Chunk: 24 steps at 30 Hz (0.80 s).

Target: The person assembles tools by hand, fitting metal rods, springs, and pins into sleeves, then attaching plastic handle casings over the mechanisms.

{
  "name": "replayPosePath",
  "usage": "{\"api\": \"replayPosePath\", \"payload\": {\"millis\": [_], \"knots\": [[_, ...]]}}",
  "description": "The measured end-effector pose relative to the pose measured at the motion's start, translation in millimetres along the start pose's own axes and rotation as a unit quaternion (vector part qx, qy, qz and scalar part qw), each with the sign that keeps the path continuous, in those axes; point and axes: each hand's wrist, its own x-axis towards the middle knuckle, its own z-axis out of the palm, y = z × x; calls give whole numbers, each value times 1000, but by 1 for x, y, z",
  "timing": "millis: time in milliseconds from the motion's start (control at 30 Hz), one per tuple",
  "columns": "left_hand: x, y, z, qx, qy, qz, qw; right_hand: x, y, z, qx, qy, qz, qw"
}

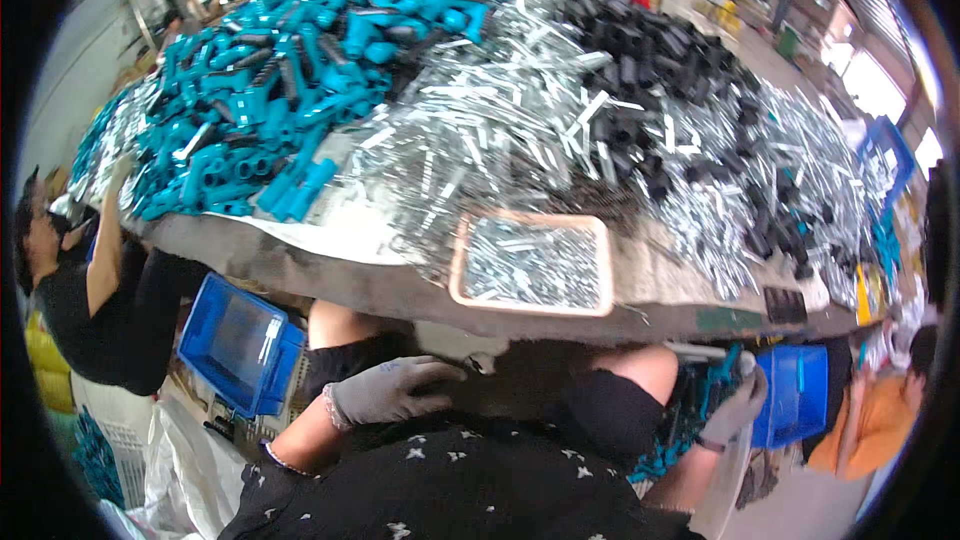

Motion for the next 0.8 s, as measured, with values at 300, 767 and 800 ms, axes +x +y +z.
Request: {"api": "replayPosePath", "payload": {"millis": [300, 767, 800], "knots": [[18, 63, -110, 48, 314, 172, 933, -81, -141, 96, -7, -142, -339, 930], [28, 142, -105, 450, 126, -73, 881, -99, -161, 180, -11, -190, -262, 946], [32, 139, -104, 450, 125, -63, 882, -96, -167, 173, -35, -182, -267, 946]]}}
